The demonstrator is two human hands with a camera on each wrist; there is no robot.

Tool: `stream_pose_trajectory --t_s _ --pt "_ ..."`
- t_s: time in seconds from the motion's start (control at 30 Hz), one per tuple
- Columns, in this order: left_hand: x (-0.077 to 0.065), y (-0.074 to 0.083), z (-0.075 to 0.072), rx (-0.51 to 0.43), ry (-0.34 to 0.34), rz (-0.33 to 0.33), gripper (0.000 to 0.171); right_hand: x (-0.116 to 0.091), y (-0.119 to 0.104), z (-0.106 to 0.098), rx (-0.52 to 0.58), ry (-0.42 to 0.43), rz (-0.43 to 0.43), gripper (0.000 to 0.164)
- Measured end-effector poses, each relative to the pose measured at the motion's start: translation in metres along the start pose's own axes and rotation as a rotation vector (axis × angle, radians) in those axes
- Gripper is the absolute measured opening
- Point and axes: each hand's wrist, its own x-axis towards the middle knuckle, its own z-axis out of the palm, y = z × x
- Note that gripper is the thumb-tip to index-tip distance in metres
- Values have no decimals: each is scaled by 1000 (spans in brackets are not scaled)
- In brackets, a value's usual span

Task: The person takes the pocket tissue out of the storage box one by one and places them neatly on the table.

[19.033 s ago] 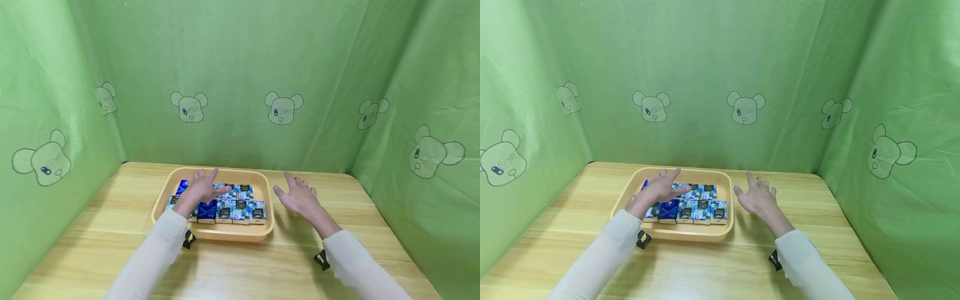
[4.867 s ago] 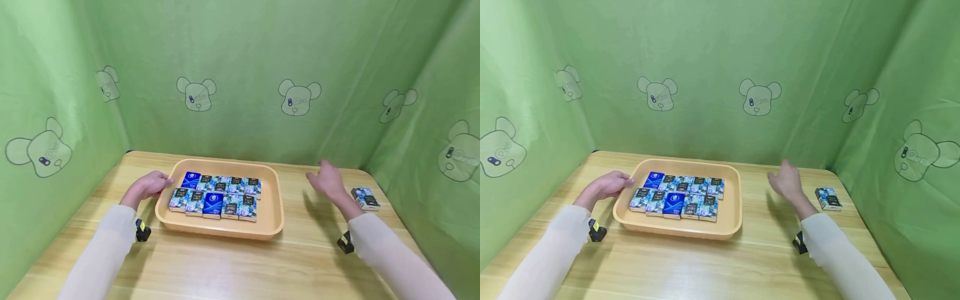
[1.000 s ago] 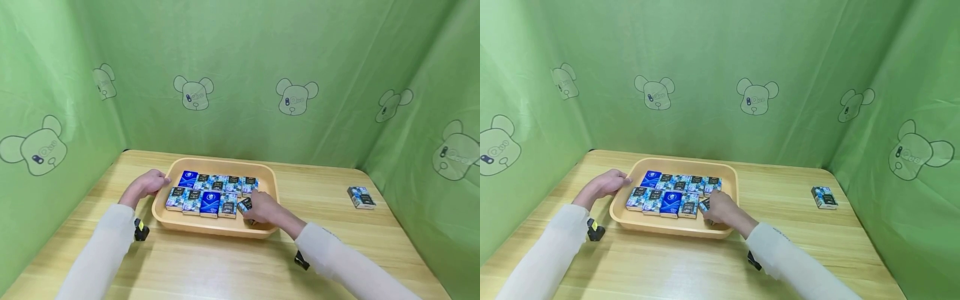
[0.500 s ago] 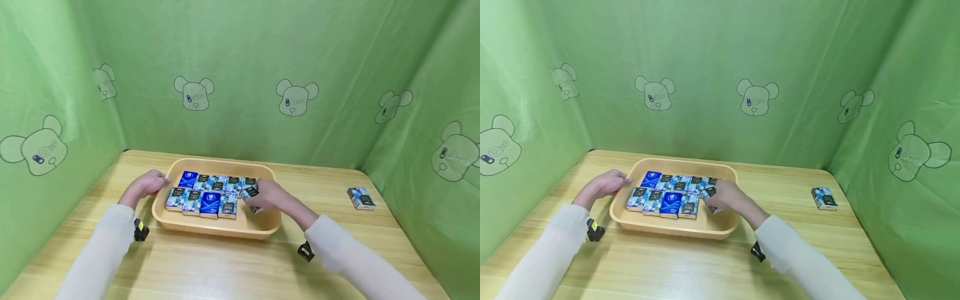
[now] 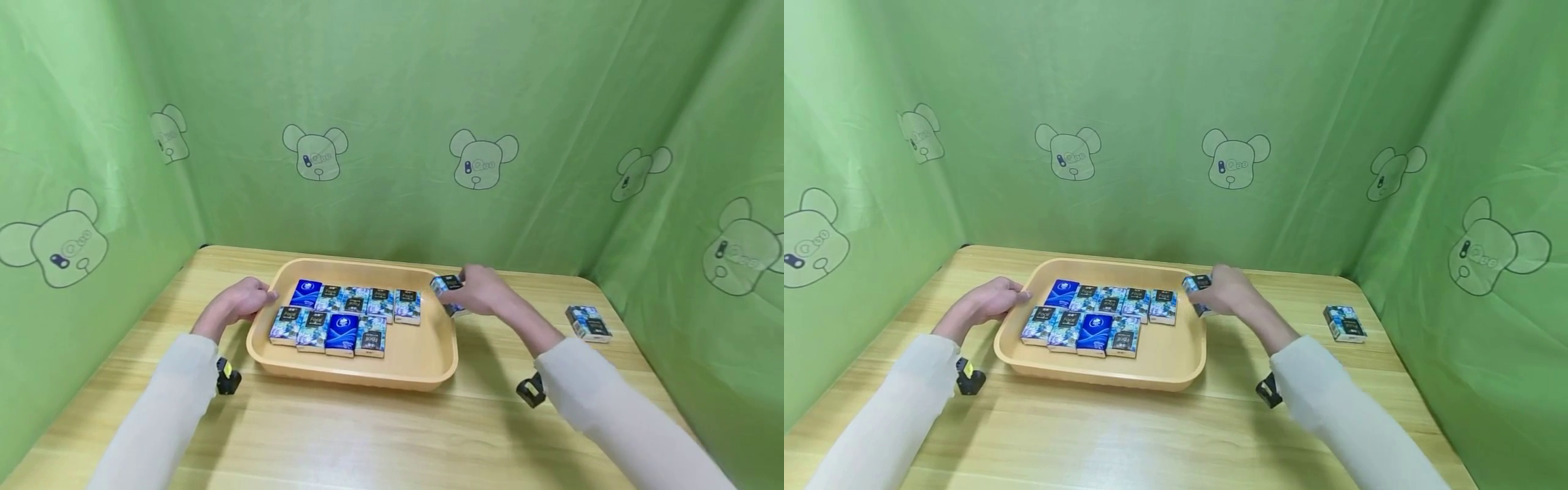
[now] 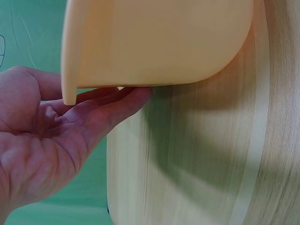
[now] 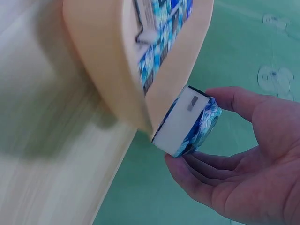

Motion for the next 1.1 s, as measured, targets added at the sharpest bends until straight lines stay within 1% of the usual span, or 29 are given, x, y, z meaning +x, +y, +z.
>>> stream_pose_trajectory --t_s 0.13,0.33,0.53,0.6,0.77,0.83,0.97,1.1 --pt "0 0 0 2 -4 1 39 -1 21 -12 10 7 27 78" --pt "1 0 0 -7 -3 4 38 0 62 -28 -23 26 73 75" --pt "0 1 0 -10 -1 -5 40 0 107 -37 -22 25 146 50" --pt "0 1 0 -10 -1 -7 40 -2 122 -40 -23 25 173 47" --pt "1 0 1 -22 1 -13 42 -4 155 -44 -28 37 244 50" --pt "1 0 1 -27 0 -12 43 -5 167 -44 -28 45 267 54" --pt "3 -1 2 -38 -5 -12 44 -6 187 -43 -52 57 278 66" --pt "4 -1 1 -35 -5 -15 44 -7 200 -42 -65 66 289 76"
